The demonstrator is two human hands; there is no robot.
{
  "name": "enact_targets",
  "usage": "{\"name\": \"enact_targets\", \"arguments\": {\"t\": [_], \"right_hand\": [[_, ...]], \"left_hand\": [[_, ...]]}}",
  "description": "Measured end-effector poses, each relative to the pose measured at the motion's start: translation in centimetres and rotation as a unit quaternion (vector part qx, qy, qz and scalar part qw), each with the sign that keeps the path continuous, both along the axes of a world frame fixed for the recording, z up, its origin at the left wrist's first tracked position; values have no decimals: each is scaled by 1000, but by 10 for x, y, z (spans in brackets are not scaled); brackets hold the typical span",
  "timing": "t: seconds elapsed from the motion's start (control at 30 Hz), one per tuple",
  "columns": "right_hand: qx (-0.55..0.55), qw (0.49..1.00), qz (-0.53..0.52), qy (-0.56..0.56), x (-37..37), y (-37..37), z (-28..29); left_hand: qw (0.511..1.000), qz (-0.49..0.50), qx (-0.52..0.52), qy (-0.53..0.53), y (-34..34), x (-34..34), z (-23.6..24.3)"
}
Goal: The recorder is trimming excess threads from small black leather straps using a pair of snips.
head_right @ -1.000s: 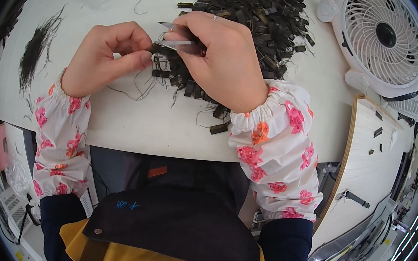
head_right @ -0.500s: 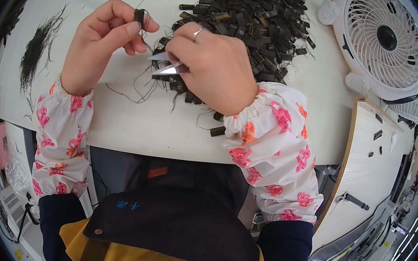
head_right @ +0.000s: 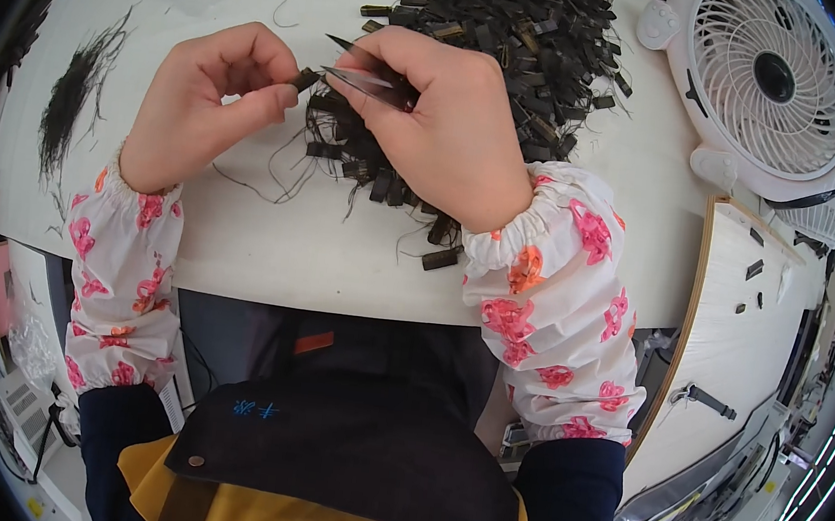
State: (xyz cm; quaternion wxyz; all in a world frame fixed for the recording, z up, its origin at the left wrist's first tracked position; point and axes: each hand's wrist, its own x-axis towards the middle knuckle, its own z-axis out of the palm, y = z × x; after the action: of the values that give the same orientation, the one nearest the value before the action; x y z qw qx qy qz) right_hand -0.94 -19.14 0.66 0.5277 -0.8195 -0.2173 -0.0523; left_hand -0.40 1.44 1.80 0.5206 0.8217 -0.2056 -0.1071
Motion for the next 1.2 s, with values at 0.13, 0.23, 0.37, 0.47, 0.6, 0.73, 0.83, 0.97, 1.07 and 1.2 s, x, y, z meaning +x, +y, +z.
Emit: {"name": "enact_targets", "arguments": {"t": [0.13, 0.23, 0.37, 0.47, 0.6, 0.73, 0.83, 0.97, 1.07, 1.2], "right_hand": [[-27, 998, -7, -49, 2, -2, -1], [-27, 997, 0, -72, 2, -3, -6], [-19, 998, 22, -53, 0, -3, -4], [10, 1000, 5, 0, -1, -5, 3], [-14, 999, 47, -24, -4, 4, -2], [-1, 999, 46, 9, -5, 6, -6], [3, 999, 31, -38, -5, 5, -8], [-13, 998, 30, -49, -4, 5, -10], [-45, 992, 46, -109, -7, 10, -16], [-50, 993, 35, -99, -5, 9, -18]], "left_hand": [[995, -14, -38, 91, 3, 1, 7], [991, 8, -87, 102, 1, 1, 7], [991, 21, -112, 76, 3, 1, 5], [990, 21, -130, 57, 3, 1, 4], [986, 30, -150, 69, -1, -1, 1], [979, 35, -182, 82, -9, -1, -8], [979, 22, -187, 81, -9, 0, -11], [962, 4, -247, 116, -11, 0, -10], [951, -15, -280, 131, -12, 1, -13], [965, -4, -246, 90, -13, 0, -16]]}}
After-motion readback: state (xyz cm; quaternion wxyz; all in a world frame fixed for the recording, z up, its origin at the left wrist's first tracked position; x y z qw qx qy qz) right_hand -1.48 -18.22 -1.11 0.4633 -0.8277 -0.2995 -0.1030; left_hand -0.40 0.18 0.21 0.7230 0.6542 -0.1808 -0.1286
